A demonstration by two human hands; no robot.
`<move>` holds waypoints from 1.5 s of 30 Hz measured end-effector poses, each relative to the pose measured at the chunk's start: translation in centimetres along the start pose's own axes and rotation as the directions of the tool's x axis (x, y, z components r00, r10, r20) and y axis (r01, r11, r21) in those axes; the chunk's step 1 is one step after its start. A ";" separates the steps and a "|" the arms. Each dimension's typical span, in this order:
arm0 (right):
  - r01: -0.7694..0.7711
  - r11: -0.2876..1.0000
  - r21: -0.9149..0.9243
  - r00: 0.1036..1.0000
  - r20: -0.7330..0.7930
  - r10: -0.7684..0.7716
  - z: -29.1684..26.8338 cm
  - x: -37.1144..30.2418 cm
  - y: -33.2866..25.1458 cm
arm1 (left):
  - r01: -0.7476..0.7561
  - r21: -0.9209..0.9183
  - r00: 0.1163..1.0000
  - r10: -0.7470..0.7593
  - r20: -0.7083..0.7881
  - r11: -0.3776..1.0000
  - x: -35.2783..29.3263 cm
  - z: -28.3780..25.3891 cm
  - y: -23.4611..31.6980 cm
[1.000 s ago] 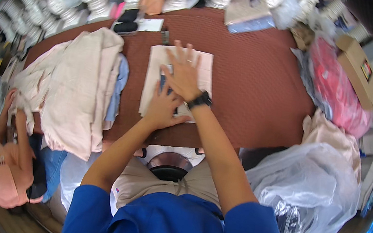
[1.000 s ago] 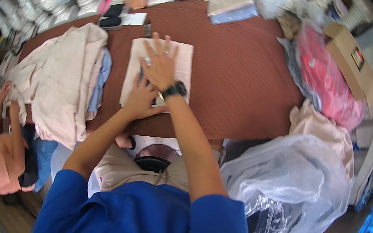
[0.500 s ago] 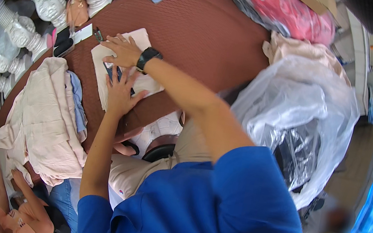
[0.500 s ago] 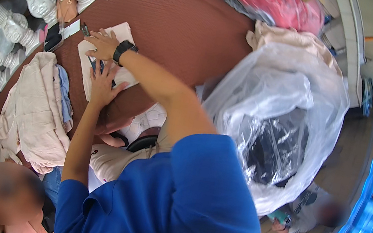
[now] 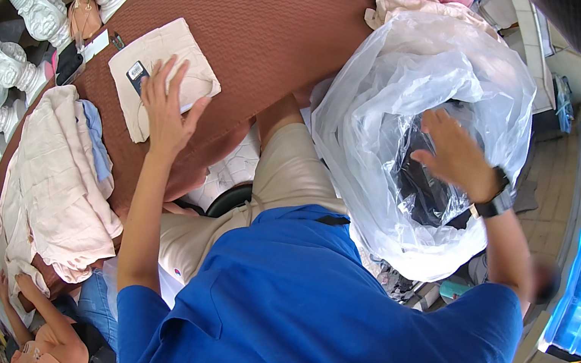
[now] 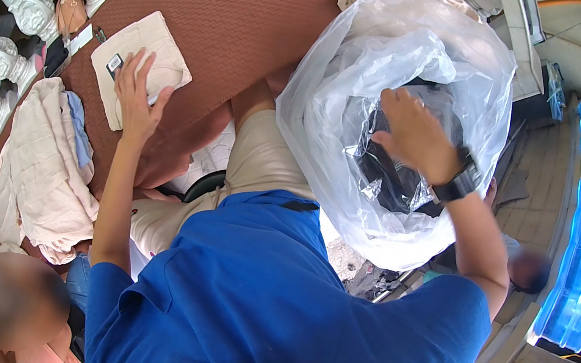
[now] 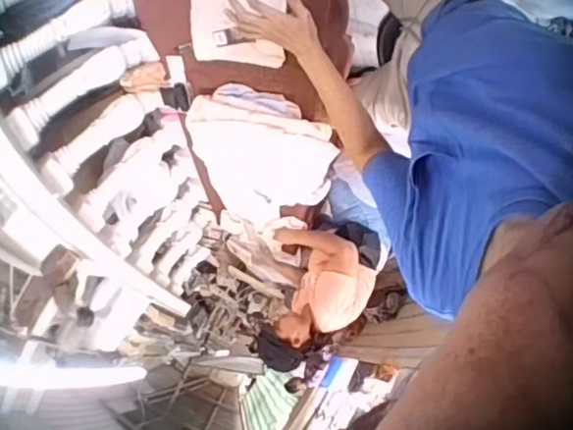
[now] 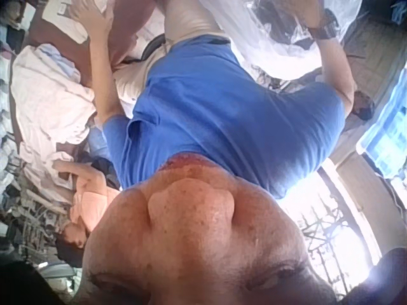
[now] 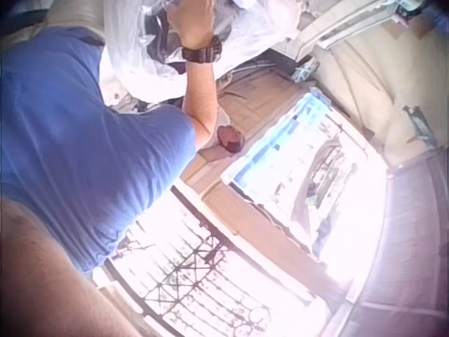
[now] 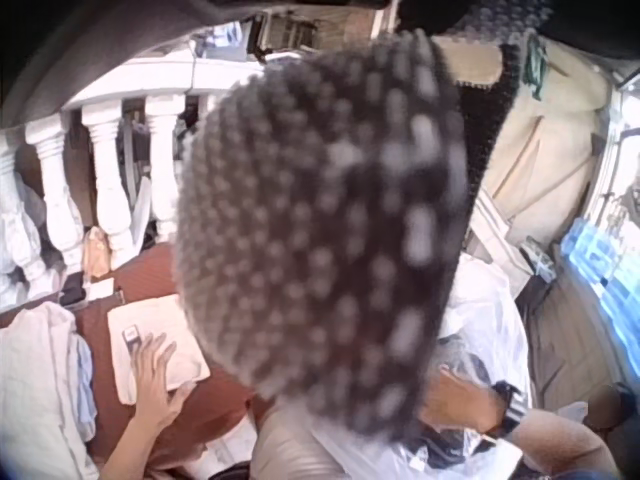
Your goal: The person folds a light pink garment using a board, places a tag on it, and puts it into a plastic bag.
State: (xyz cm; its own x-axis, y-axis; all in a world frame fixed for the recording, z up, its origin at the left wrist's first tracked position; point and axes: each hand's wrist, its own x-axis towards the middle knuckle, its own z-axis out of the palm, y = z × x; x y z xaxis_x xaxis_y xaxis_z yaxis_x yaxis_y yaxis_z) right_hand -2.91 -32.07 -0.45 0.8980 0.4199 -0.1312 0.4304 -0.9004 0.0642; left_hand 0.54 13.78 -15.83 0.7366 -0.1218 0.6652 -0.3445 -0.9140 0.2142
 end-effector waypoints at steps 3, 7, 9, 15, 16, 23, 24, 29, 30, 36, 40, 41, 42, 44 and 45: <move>-0.150 0.984 -0.100 0.977 -0.165 0.132 4.1 -2.9 -2.4 | -0.059 -0.183 0.998 0.058 -0.011 0.981 0.7 -0.5 4.9; -0.317 0.944 -0.093 0.931 -0.222 0.291 5.3 -4.3 -2.3 | -0.117 -0.405 0.993 0.120 -0.018 0.907 0.6 0.0 10.3; -0.320 0.942 -0.096 0.924 -0.249 0.289 6.4 -4.9 -0.9 | -0.080 -0.525 0.994 0.105 0.017 0.847 0.3 0.8 11.9; -0.155 0.620 0.769 0.987 0.091 0.133 -2.1 -2.7 -1.9 | 0.615 -0.777 0.740 0.241 0.628 0.135 -2.7 1.8 15.1; -0.124 0.505 0.854 0.991 0.081 0.106 -4.0 -1.9 -3.4 | 0.674 -0.736 0.678 0.336 0.653 0.071 -2.8 1.6 15.6; 0.118 0.169 0.978 0.989 -0.100 -0.113 -5.1 11.8 -10.7 | 0.720 -0.509 0.650 0.203 0.732 -0.471 -0.2 -4.3 11.5; 0.148 0.118 0.982 0.979 -0.128 -0.156 -4.7 14.6 -12.0 | 0.716 -0.579 0.626 -0.007 0.779 -0.391 -0.6 -4.4 9.9; 0.277 0.042 0.960 0.953 -0.270 -0.135 -5.5 29.5 -18.0 | 0.716 -0.160 0.665 -0.734 -0.138 0.679 -5.5 -0.8 -3.9; 0.319 -0.044 0.947 0.942 -0.322 -0.095 -6.5 32.2 -19.1 | 0.774 -0.026 0.627 -0.772 -0.108 0.633 -6.8 -0.3 -6.3; 0.642 -0.446 0.623 0.747 -0.638 0.185 -14.5 39.0 -24.6 | 0.961 -0.082 0.278 -0.914 0.295 0.265 -7.4 -0.4 -12.6; 0.766 -0.513 0.388 0.581 -0.759 0.294 -16.8 38.4 -27.1 | 0.952 -0.063 0.306 -0.916 0.261 0.300 -7.6 -0.8 -11.8; 0.771 -0.512 0.379 0.576 -0.758 0.306 -16.2 38.6 -27.8 | 0.953 -0.070 0.301 -0.911 0.282 0.294 -7.5 -0.9 -11.8; 0.771 -0.501 0.392 0.583 -0.752 0.308 -15.2 39.1 -28.9 | 0.956 -0.075 0.293 -0.908 0.301 0.283 -7.7 -1.1 -11.9; 0.739 -0.477 0.476 0.644 -0.706 0.293 -11.8 40.8 -30.9 | 0.961 -0.094 0.276 -0.914 0.297 0.260 -7.7 -1.3 -11.5; 0.705 -0.465 0.536 0.690 -0.669 0.275 -9.3 41.7 -32.1 | 0.962 -0.145 0.264 -0.917 0.299 0.230 -7.8 -1.5 -11.4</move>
State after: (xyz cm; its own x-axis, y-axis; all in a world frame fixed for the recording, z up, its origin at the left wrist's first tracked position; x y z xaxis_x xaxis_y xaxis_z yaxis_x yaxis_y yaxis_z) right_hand 21.60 15.44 1.23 0.7993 0.1189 0.5891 0.3835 0.6538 -0.6523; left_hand -2.12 25.70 -22.41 0.6845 0.6903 -0.2343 0.5452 -0.2714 0.7932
